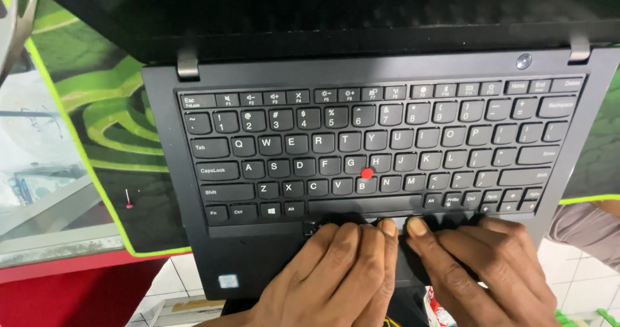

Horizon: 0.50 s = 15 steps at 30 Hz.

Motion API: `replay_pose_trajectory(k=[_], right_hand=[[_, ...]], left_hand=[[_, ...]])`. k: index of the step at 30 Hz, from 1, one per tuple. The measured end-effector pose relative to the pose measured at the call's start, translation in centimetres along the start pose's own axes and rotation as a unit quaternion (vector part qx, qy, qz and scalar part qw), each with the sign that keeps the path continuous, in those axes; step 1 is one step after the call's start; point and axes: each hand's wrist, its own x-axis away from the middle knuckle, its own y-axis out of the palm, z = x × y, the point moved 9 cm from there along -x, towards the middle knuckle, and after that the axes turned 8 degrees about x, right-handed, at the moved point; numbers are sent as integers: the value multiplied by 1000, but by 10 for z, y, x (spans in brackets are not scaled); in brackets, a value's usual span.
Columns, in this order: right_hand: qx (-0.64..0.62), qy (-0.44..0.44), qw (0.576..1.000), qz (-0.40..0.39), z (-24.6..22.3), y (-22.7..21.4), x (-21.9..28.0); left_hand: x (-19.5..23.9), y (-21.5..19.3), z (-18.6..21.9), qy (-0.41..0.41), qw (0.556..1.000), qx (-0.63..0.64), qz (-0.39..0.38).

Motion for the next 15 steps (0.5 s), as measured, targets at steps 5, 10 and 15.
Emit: replay_pose_trajectory(k=[5,10,15], right_hand=[[0,32,999,4,3,3,5],[5,13,999,-51,6,6,10],[16,-5,999,-37,6,7,11]], left_hand=[[2,4,-1,14,1000,-16,-2],[2,6,-2,18,999,-30,10],[-7,3,-7,-56,998,-12,34]])
